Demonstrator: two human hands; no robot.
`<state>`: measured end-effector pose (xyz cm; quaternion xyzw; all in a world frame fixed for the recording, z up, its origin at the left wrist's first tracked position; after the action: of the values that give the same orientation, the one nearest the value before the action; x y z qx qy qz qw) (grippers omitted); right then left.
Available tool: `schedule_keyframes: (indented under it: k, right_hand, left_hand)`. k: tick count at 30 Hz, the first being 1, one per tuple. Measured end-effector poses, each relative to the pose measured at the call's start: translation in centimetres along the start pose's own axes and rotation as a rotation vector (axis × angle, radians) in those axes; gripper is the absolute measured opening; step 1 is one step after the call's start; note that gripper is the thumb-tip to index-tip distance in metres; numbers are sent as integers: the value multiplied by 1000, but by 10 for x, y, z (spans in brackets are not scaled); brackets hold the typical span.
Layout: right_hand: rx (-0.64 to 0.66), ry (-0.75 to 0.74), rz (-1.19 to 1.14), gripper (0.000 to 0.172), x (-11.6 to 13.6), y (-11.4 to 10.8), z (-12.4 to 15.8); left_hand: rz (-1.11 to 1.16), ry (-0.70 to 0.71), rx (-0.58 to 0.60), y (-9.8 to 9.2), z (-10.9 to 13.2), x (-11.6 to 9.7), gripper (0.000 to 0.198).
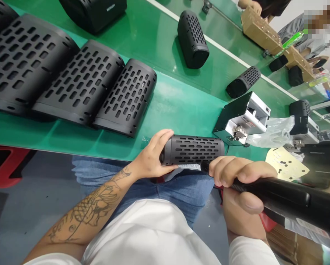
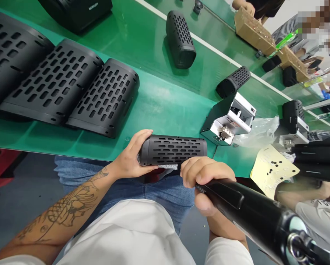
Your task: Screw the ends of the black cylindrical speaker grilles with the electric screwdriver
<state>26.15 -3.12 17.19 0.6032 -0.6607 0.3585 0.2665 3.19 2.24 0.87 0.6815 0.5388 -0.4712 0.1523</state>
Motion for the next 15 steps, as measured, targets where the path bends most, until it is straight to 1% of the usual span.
schedule_keyframes:
  k: [5, 7, 9, 12, 14, 15]
  right_hand:
    - [95, 4, -31, 25, -3, -1, -2]
    - [95, 4, -42, 26, -6, -1, 1]
    - [73, 9, -52, 31, -11, -2, 4]
    - [85, -6, -75, 43, -19, 0, 9]
    - [83, -13, -81, 48, -20, 1, 13]
    - [92, 7, -39, 50, -18, 2, 16]
  left_hand:
    - [11, 12, 1, -1, -1, -3, 128]
    - [14, 13, -2, -2, -1, -5, 126]
    - [11, 11, -4, -2, 0, -5, 124]
    - [-9, 0, -9, -2, 2, -3, 123]
    - [-20, -1, -17, -3, 4, -1, 120]
    - [-24, 0, -20, -3, 5, 0, 118]
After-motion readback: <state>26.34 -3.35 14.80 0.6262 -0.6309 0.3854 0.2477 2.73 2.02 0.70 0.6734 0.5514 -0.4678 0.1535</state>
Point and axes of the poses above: each hand's wrist, its own z-axis away from the middle knuckle, its own y-axis out of the palm, x = y × z, the point moved 3 cm from there along -z, towards the middle knuckle, and after that the axes turned 12 degrees about z, right-handed, at the moved point
